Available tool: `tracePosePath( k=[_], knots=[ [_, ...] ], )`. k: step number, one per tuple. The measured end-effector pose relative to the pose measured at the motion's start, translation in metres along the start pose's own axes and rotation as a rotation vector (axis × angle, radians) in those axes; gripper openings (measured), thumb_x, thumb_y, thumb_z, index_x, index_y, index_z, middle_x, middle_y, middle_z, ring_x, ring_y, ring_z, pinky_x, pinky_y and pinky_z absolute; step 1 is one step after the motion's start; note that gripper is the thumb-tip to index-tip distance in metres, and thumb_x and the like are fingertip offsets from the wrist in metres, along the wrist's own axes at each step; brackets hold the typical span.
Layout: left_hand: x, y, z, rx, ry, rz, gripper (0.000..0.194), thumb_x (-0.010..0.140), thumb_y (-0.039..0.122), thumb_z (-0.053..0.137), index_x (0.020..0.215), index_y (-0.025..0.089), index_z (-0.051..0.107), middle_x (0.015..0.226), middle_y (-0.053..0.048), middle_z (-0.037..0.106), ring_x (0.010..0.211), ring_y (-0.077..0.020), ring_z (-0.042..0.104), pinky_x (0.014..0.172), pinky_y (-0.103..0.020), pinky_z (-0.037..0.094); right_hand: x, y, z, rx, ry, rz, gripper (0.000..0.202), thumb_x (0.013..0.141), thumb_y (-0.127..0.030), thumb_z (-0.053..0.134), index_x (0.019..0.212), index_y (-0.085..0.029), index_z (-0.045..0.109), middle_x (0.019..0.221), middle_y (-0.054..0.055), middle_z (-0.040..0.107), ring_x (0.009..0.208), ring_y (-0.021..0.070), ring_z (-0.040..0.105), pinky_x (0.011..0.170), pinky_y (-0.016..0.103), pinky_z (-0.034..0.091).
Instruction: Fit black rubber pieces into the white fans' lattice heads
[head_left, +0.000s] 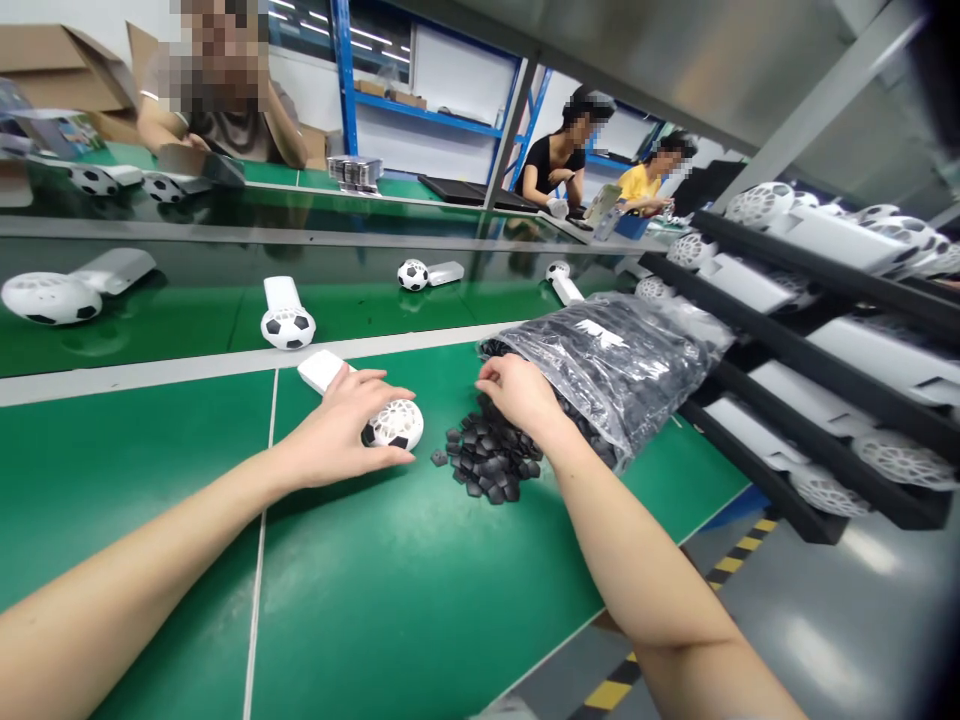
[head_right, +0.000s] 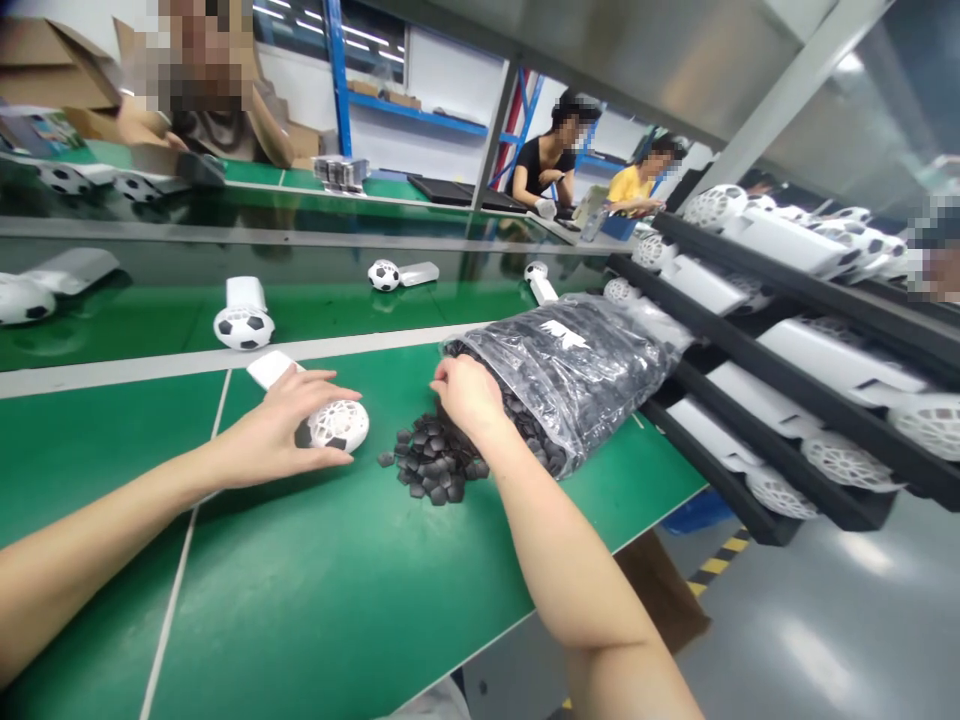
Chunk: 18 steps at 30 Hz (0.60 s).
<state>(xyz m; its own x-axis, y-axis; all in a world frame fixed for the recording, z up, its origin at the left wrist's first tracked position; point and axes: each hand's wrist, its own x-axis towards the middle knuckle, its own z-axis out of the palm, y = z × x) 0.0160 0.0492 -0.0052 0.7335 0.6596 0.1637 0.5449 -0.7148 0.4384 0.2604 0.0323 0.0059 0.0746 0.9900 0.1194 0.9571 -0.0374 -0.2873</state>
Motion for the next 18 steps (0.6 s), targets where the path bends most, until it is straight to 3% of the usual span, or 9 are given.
tracePosePath(
  k=[2,5,9,14,18],
  knots=[
    [0.001,0.002,-0.004,-0.012,-0.071,0.002,0.061,0.068,0.055,0.059,0.12,0.027,0.046,0.129,-0.007,0.046,0.129,-0.0336,0.019,0.103,-0.055,0.011,0.003,0.009,-0.002,-0.104,-0.051,0.082,0.01,0.075,-0.026,0.061,0.08,-0.019,0.064,0.086,0.007,0.064,0.081,0.02,0.059,0.069,0.029,0.043],
    [0.001,0.009,-0.009,-0.096,-0.198,-0.036,0.059,0.071,0.044,0.059,0.126,0.031,0.04,0.139,-0.003,0.034,0.134,-0.0322,0.006,0.104,-0.055,0.013,0.005,0.014,0.002,-0.108,-0.099,0.107,0.011,0.073,-0.027,0.062,0.08,-0.02,0.065,0.085,0.008,0.065,0.08,0.0217,0.06,0.065,0.029,0.042],
    [-0.001,0.017,-0.004,-0.212,-0.157,-0.106,0.058,0.071,0.039,0.059,0.124,0.026,0.04,0.139,-0.003,0.033,0.134,-0.03,-0.002,0.107,-0.05,0.015,0.006,0.015,0.004,-0.076,-0.134,0.094,0.009,0.071,-0.027,0.064,0.077,-0.021,0.063,0.085,0.005,0.064,0.074,0.0174,0.059,0.061,0.026,0.04],
    [-0.002,0.015,-0.001,-0.272,-0.112,-0.043,0.045,0.07,0.025,0.055,0.114,0.025,0.045,0.133,-0.002,0.041,0.135,-0.0227,0.009,0.109,-0.042,0.016,0.0,0.011,0.0,0.028,-0.131,0.003,0.006,0.074,-0.026,0.061,0.077,-0.02,0.06,0.073,0.0,0.063,0.067,0.0119,0.057,0.061,0.021,0.04],
    [0.0,0.012,-0.005,-0.287,-0.13,-0.012,0.049,0.068,0.017,0.051,0.116,0.024,0.043,0.134,-0.004,0.04,0.134,-0.0205,0.016,0.108,-0.039,0.018,-0.01,-0.003,-0.002,0.411,-0.165,-0.204,0.018,0.077,-0.019,0.056,0.094,-0.02,0.061,0.082,0.0,0.064,0.072,0.0104,0.058,0.068,0.021,0.044]
  ],
)
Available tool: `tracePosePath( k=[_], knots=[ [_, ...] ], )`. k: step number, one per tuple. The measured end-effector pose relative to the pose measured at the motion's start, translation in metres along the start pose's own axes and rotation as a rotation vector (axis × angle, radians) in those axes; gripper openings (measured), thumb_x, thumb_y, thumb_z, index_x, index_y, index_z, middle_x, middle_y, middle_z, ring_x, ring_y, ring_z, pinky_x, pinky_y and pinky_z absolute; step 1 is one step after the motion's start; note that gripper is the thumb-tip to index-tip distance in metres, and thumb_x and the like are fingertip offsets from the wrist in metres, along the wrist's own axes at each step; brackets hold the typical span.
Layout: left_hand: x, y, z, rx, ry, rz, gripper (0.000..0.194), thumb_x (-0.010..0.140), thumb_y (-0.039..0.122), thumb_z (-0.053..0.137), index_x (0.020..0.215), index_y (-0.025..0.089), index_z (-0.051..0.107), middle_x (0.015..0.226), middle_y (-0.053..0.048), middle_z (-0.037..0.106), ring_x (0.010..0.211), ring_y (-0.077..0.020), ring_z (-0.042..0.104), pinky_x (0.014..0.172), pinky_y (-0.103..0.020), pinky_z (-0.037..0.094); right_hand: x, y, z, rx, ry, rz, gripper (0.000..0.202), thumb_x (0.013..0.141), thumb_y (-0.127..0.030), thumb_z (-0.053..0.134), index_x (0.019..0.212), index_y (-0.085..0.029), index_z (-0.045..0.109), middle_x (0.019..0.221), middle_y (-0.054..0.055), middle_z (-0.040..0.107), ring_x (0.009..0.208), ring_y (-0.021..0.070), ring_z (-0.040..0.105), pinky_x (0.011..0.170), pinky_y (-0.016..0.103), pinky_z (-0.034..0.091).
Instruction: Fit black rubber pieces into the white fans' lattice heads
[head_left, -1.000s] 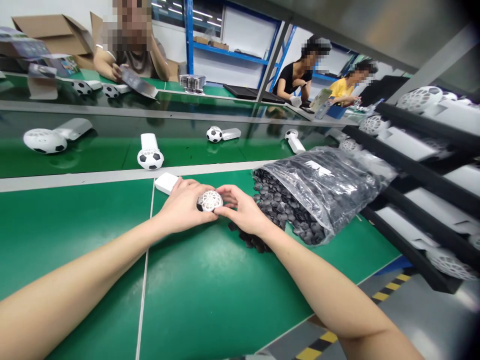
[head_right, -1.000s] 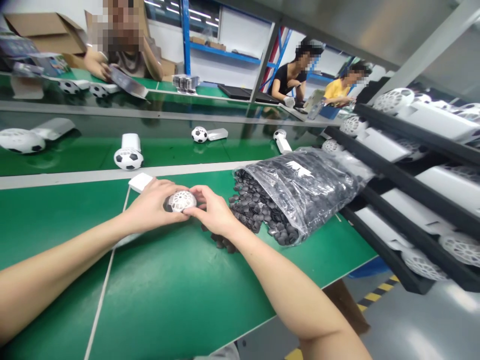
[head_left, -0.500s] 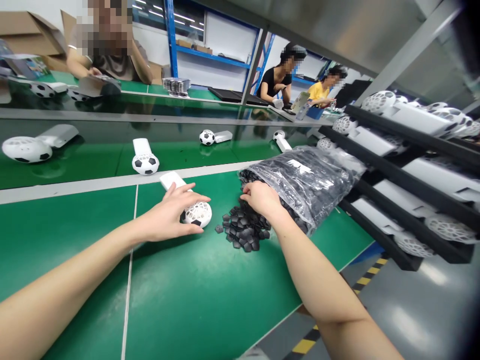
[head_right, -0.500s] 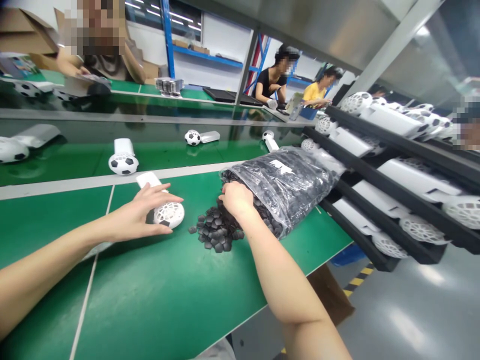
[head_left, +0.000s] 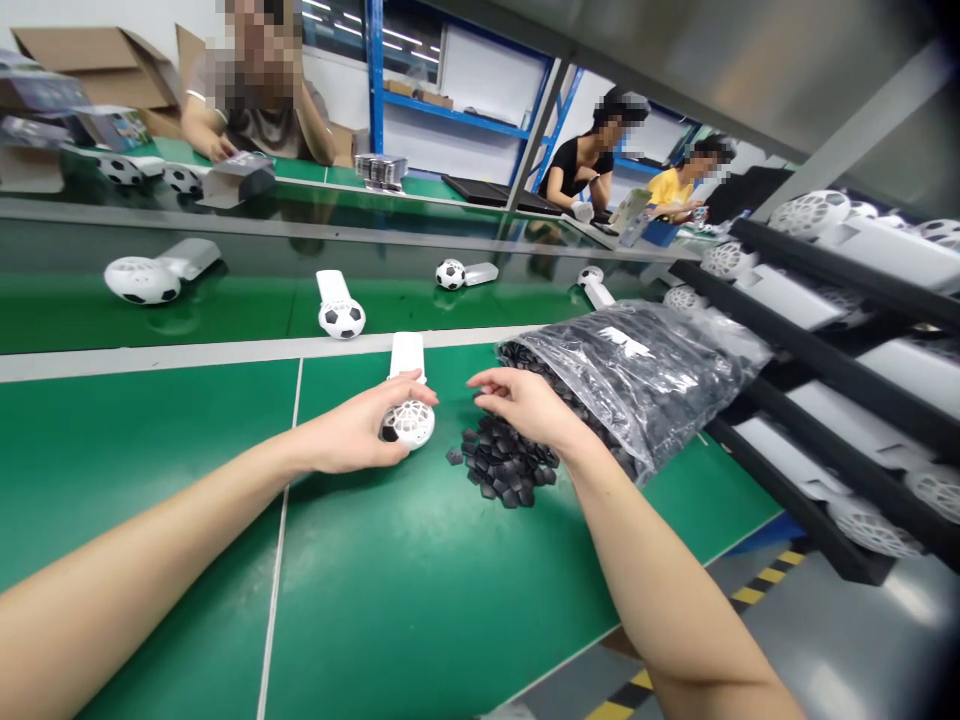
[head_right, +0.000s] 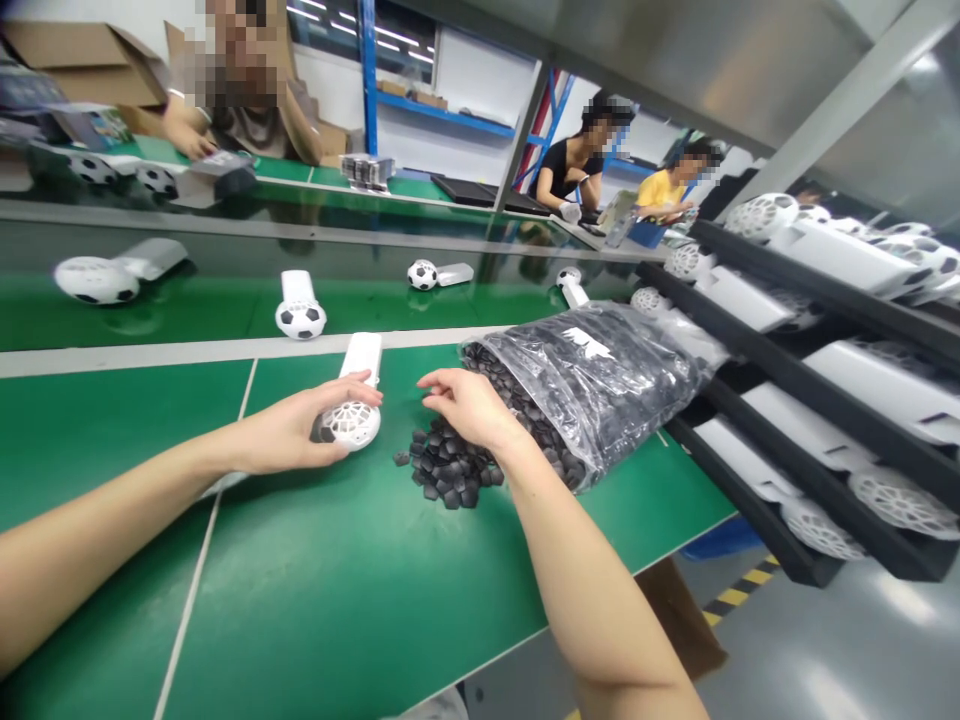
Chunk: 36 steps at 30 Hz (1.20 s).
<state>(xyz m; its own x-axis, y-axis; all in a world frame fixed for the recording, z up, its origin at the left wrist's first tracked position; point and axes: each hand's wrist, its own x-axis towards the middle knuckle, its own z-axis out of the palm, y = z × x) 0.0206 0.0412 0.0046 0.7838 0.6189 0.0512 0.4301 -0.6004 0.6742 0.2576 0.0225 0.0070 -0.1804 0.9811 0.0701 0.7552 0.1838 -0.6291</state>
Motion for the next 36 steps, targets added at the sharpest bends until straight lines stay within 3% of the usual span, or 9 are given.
tracePosePath(
  k=[4,10,14,19,25,30,34,36],
  knots=[
    [0.001,0.002,0.001,-0.009,0.006,-0.023,0.052,0.066,0.015,0.05,0.117,0.022,0.042,0.138,-0.008,0.034,0.134,-0.0209,0.016,0.107,-0.039,0.02,-0.009,-0.019,0.007,0.222,-0.047,-0.215,0.013,0.077,-0.018,0.056,0.089,-0.02,0.062,0.083,0.0,0.064,0.075,0.0114,0.058,0.069,0.023,0.046],
    [0.001,0.002,0.006,-0.045,0.076,-0.039,0.047,0.065,0.029,0.061,0.109,0.022,0.047,0.137,-0.008,0.036,0.131,-0.0256,0.022,0.104,-0.042,0.025,-0.012,-0.034,0.023,0.166,-0.077,-0.485,0.013,0.08,-0.014,0.055,0.081,-0.022,0.065,0.083,0.0,0.063,0.082,0.012,0.058,0.077,0.025,0.046],
    [0.002,0.004,0.009,-0.039,0.129,-0.041,0.038,0.069,0.034,0.06,0.104,0.021,0.05,0.128,-0.007,0.046,0.13,-0.0261,0.026,0.103,-0.042,0.027,-0.01,-0.037,0.032,0.046,-0.007,-0.58,0.013,0.081,-0.013,0.053,0.083,-0.02,0.063,0.084,0.001,0.065,0.083,0.0137,0.057,0.078,0.027,0.045],
    [0.003,0.007,0.01,-0.009,0.145,-0.043,0.033,0.073,0.029,0.055,0.104,0.02,0.048,0.125,-0.008,0.046,0.125,-0.0265,0.033,0.1,-0.042,0.03,-0.01,-0.039,0.034,0.066,0.032,-0.495,0.01,0.079,-0.011,0.053,0.08,-0.02,0.057,0.082,0.0,0.063,0.079,0.0128,0.057,0.076,0.026,0.044],
    [0.002,0.007,0.01,-0.011,0.128,-0.081,0.038,0.07,0.027,0.056,0.106,0.02,0.046,0.134,-0.012,0.036,0.129,-0.027,0.027,0.102,-0.043,0.027,-0.01,-0.036,0.036,0.255,-0.008,-0.352,0.007,0.075,-0.013,0.058,0.075,-0.019,0.054,0.076,-0.002,0.059,0.074,0.0112,0.056,0.073,0.024,0.044],
    [0.002,0.007,0.013,-0.022,0.142,-0.072,0.033,0.071,0.023,0.053,0.103,0.02,0.046,0.131,-0.01,0.04,0.13,-0.0256,0.023,0.102,-0.043,0.027,-0.006,-0.031,0.042,0.367,-0.016,-0.29,0.012,0.073,-0.021,0.063,0.075,-0.019,0.051,0.073,-0.003,0.056,0.069,0.0102,0.054,0.068,0.023,0.044],
    [0.003,0.007,0.013,-0.018,0.178,-0.064,0.032,0.071,0.021,0.051,0.102,0.021,0.045,0.125,-0.009,0.043,0.129,-0.0246,0.026,0.102,-0.043,0.027,-0.002,-0.029,0.038,0.267,0.019,-0.234,0.019,0.071,-0.027,0.066,0.071,-0.019,0.049,0.069,-0.004,0.056,0.065,0.0099,0.052,0.063,0.022,0.042],
    [0.003,0.006,0.012,-0.015,0.173,-0.048,0.033,0.07,0.021,0.052,0.102,0.021,0.045,0.124,-0.008,0.043,0.126,-0.0249,0.031,0.101,-0.043,0.028,-0.002,-0.028,0.03,0.184,-0.053,-0.19,0.02,0.07,-0.029,0.067,0.069,-0.018,0.051,0.066,-0.004,0.056,0.062,0.0097,0.051,0.06,0.022,0.04]
  ],
)
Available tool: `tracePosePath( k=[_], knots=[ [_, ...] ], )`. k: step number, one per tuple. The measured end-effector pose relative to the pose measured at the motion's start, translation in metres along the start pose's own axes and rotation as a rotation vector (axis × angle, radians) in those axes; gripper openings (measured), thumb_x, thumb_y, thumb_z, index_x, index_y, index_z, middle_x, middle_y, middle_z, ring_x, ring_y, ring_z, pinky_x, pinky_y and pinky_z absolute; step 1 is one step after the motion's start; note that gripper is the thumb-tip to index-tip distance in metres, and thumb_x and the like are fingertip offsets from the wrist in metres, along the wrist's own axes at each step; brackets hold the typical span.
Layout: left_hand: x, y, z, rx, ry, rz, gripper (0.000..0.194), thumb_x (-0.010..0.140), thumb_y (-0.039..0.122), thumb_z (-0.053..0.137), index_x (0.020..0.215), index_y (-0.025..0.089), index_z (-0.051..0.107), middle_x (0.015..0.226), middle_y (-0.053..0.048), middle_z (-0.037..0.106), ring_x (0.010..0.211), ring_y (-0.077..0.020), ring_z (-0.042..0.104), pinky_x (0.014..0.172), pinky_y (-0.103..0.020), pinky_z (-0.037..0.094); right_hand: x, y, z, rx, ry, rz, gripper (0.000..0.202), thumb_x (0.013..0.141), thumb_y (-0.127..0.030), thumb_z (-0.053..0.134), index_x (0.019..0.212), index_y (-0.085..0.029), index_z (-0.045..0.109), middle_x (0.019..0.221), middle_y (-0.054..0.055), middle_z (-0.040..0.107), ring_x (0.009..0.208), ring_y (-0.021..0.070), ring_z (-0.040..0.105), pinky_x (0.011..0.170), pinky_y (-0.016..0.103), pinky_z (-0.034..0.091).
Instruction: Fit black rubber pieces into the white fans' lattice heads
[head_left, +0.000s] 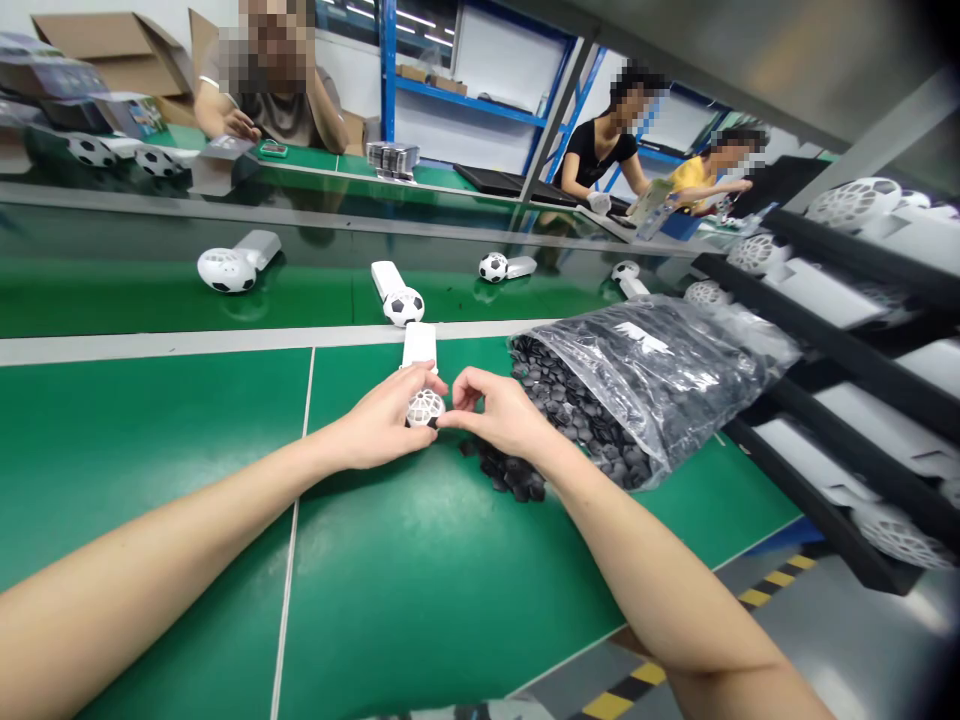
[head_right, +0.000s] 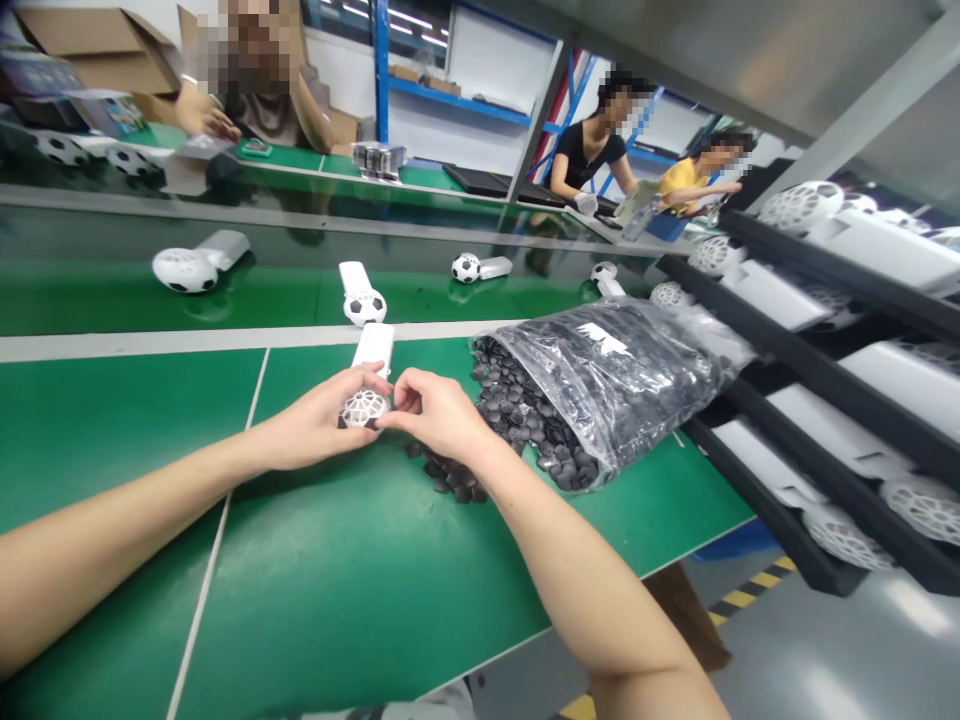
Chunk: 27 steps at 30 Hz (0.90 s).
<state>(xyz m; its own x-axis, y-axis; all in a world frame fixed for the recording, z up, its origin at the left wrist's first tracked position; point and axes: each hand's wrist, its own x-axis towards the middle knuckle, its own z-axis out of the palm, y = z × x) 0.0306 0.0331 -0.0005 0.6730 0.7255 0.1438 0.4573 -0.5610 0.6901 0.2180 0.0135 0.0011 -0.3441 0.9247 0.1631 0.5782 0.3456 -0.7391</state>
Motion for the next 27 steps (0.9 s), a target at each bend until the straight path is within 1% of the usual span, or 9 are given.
tracePosePath(
  k=[2,4,7,9,13,16,19,24,27],
  knots=[
    [0.0,-0.002,0.0,0.009,-0.003,0.033,0.034,0.07,0.024,0.055,0.102,0.022,0.046,0.12,-0.007,0.044,0.121,-0.0246,0.035,0.1,-0.043,0.029,-0.003,0.0,-0.008,-0.064,-0.132,0.063,0.018,0.069,-0.03,0.068,0.07,-0.018,0.054,0.063,-0.004,0.056,0.059,0.0097,0.051,0.056,0.021,0.039],
    [0.0,-0.005,0.004,0.044,0.054,0.032,0.041,0.066,0.034,0.062,0.102,0.022,0.046,0.115,-0.006,0.042,0.116,-0.0251,0.037,0.099,-0.043,0.031,-0.007,0.001,-0.014,-0.161,-0.22,0.098,0.017,0.066,-0.029,0.07,0.072,-0.019,0.058,0.065,-0.004,0.057,0.06,0.0102,0.052,0.056,0.021,0.039],
    [0.0,-0.007,0.01,0.129,0.191,-0.079,0.056,0.057,0.048,0.069,0.103,0.023,0.048,0.108,-0.006,0.035,0.109,-0.0274,0.036,0.095,-0.046,0.034,-0.013,0.0,-0.017,-0.329,-0.26,0.074,0.015,0.064,-0.024,0.072,0.076,-0.02,0.064,0.074,-0.002,0.059,0.067,0.0115,0.054,0.06,0.022,0.039],
    [0.0,-0.007,0.01,0.155,0.204,-0.142,0.056,0.056,0.047,0.069,0.103,0.023,0.049,0.104,-0.005,0.035,0.105,-0.0276,0.036,0.091,-0.047,0.036,-0.014,-0.004,-0.016,-0.397,-0.295,0.029,0.012,0.067,-0.022,0.07,0.077,-0.021,0.065,0.078,-0.001,0.06,0.071,0.0123,0.055,0.063,0.022,0.039],
    [-0.001,-0.007,-0.005,0.108,0.044,-0.105,0.047,0.059,0.034,0.066,0.102,0.025,0.05,0.101,-0.003,0.037,0.101,-0.0245,0.041,0.089,-0.042,0.039,-0.018,-0.02,-0.01,-0.615,-0.345,-0.052,0.002,0.074,-0.018,0.064,0.074,-0.019,0.065,0.075,0.003,0.063,0.075,0.0171,0.057,0.064,0.026,0.038],
    [-0.002,-0.007,-0.021,0.041,-0.113,-0.056,0.046,0.061,0.023,0.06,0.105,0.026,0.049,0.104,-0.002,0.038,0.095,-0.0207,0.047,0.082,-0.035,0.043,-0.025,-0.034,0.003,-0.862,-0.343,-0.09,0.011,0.076,-0.01,0.055,0.071,-0.015,0.063,0.071,0.008,0.064,0.071,0.0213,0.057,0.064,0.031,0.037],
    [-0.002,-0.008,-0.033,0.021,-0.207,-0.05,0.048,0.061,0.018,0.055,0.108,0.026,0.048,0.105,-0.002,0.039,0.087,-0.0178,0.05,0.072,-0.029,0.045,-0.031,-0.041,0.018,-0.978,-0.328,-0.064,0.017,0.076,-0.003,0.047,0.073,-0.013,0.061,0.071,0.012,0.062,0.071,0.024,0.057,0.064,0.034,0.036],
    [-0.003,-0.012,-0.036,0.035,-0.241,-0.084,0.057,0.063,0.02,0.056,0.117,0.026,0.04,0.111,-0.003,0.038,0.086,-0.0168,0.05,0.071,-0.027,0.044,-0.031,-0.036,0.017,-0.941,-0.246,-0.043,0.017,0.075,-0.003,0.045,0.079,-0.012,0.058,0.077,0.01,0.06,0.073,0.0239,0.056,0.062,0.033,0.039],
    [-0.004,-0.014,-0.033,0.033,-0.234,-0.135,0.06,0.063,0.024,0.058,0.119,0.026,0.037,0.11,-0.003,0.036,0.081,-0.0154,0.05,0.067,-0.026,0.045,-0.027,-0.029,0.006,-0.745,-0.201,-0.022,0.02,0.08,-0.005,0.042,0.085,-0.013,0.06,0.082,0.008,0.06,0.076,0.0198,0.056,0.065,0.03,0.041]
  ],
)
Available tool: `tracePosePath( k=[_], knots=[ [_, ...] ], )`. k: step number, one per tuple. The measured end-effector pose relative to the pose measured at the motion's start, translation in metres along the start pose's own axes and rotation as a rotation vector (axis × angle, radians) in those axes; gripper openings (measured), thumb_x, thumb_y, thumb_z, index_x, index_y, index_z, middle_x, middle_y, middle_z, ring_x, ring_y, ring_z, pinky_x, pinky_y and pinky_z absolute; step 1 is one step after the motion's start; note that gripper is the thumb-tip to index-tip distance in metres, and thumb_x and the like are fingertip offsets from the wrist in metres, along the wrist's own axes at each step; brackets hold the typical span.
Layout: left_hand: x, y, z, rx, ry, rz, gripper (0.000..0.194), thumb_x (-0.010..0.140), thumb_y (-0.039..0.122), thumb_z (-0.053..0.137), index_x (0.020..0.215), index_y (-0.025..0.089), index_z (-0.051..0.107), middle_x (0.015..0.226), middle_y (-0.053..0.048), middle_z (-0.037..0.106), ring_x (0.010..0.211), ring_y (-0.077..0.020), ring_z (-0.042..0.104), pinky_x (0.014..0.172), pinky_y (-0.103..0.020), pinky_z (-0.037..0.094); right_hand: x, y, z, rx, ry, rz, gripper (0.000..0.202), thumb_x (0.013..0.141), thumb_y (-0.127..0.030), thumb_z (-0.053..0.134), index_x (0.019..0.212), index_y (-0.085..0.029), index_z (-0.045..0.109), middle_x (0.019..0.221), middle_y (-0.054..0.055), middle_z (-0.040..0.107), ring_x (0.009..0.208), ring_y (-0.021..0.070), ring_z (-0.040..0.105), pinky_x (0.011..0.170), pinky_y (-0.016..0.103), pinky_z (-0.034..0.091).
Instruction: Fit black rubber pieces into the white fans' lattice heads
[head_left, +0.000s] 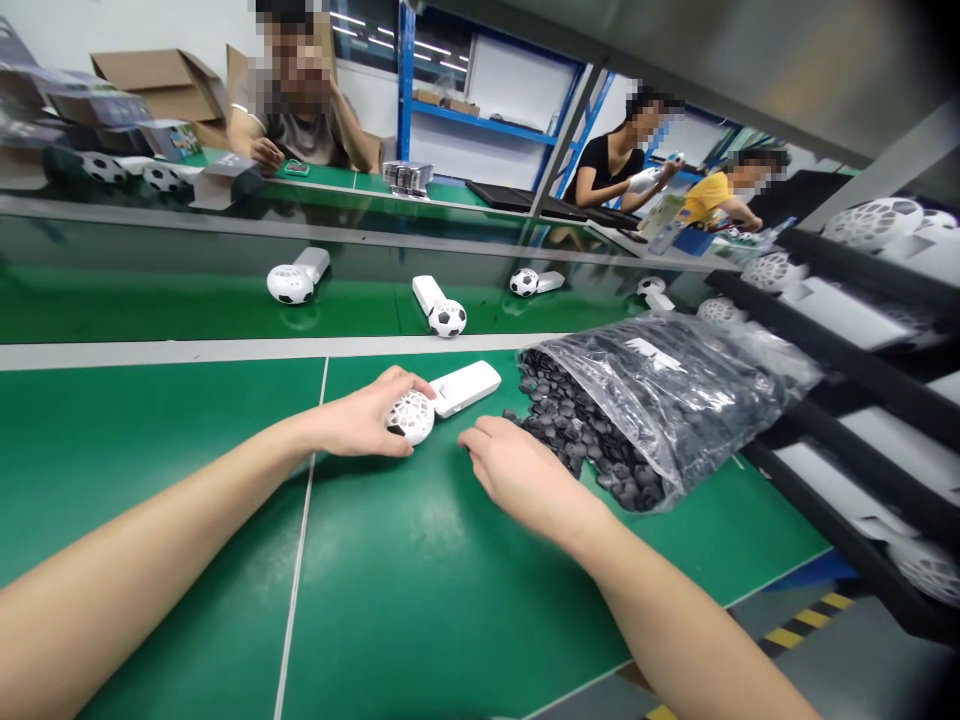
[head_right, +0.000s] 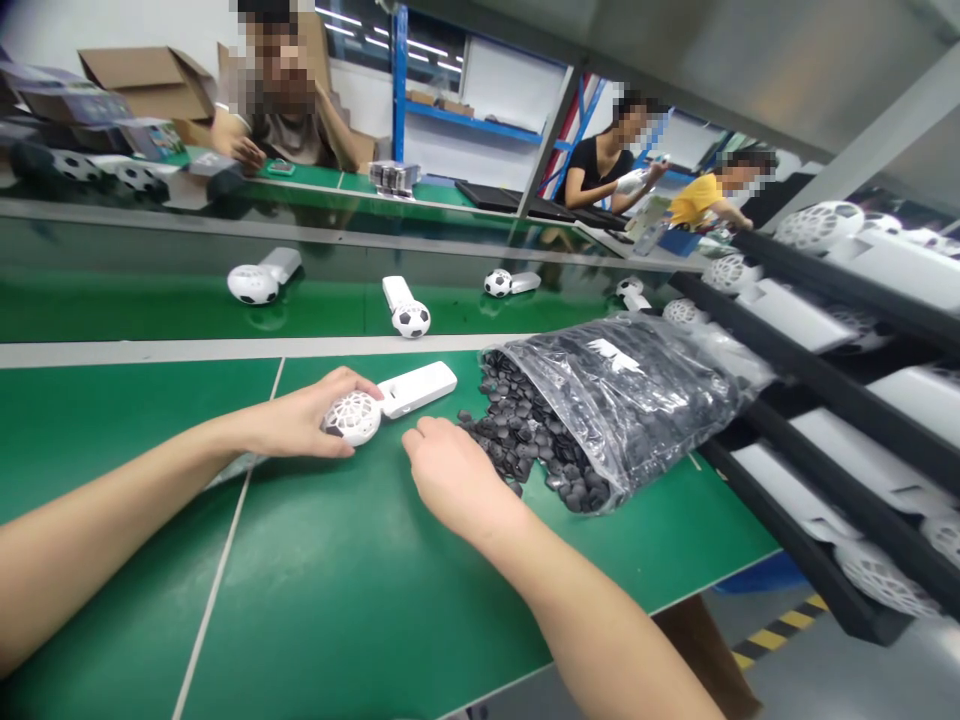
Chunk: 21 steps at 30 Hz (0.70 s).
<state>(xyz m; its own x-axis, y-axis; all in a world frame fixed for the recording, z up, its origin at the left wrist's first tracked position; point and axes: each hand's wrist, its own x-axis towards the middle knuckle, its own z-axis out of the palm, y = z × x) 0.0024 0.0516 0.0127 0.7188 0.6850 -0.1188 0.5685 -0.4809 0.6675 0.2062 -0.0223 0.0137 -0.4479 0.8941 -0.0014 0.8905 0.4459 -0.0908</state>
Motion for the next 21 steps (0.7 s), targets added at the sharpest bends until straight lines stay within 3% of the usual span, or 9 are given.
tracePosePath(
  k=[4,8,15,21],
  knots=[
    [0.002,0.0,0.002,0.007,-0.002,0.058,0.057,0.063,0.023,0.058,0.116,0.026,0.039,0.105,-0.002,0.037,0.084,-0.0164,0.049,0.073,-0.028,0.044,0.004,0.01,0.0,0.462,0.155,0.018,0.018,0.083,-0.012,0.048,0.093,-0.019,0.061,0.094,0.003,0.064,0.085,0.0148,0.058,0.076,0.026,0.044],
    [0.002,0.001,0.001,-0.001,-0.008,0.114,0.056,0.062,0.02,0.057,0.116,0.025,0.041,0.106,-0.002,0.038,0.097,-0.0194,0.047,0.085,-0.031,0.04,0.008,0.009,0.004,0.746,0.261,0.017,0.011,0.078,-0.017,0.059,0.087,-0.022,0.063,0.083,-0.002,0.067,0.075,0.0122,0.061,0.071,0.023,0.048],
    [0.001,0.002,0.002,-0.009,-0.033,0.104,0.055,0.063,0.02,0.057,0.116,0.026,0.042,0.108,-0.002,0.039,0.095,-0.0195,0.049,0.083,-0.031,0.041,0.015,0.012,0.012,0.533,0.392,-0.299,0.018,0.084,-0.013,0.051,0.092,-0.019,0.066,0.088,0.003,0.065,0.082,0.0133,0.059,0.074,0.025,0.047],
    [0.003,0.011,0.015,-0.004,0.093,0.01,0.061,0.059,0.044,0.067,0.112,0.024,0.045,0.107,-0.004,0.043,0.096,-0.0225,0.049,0.084,-0.035,0.041,0.023,0.013,0.019,0.425,0.442,-0.464,0.02,0.085,-0.01,0.046,0.085,-0.017,0.065,0.085,0.005,0.065,0.081,0.0151,0.057,0.072,0.028,0.047]
  ],
)
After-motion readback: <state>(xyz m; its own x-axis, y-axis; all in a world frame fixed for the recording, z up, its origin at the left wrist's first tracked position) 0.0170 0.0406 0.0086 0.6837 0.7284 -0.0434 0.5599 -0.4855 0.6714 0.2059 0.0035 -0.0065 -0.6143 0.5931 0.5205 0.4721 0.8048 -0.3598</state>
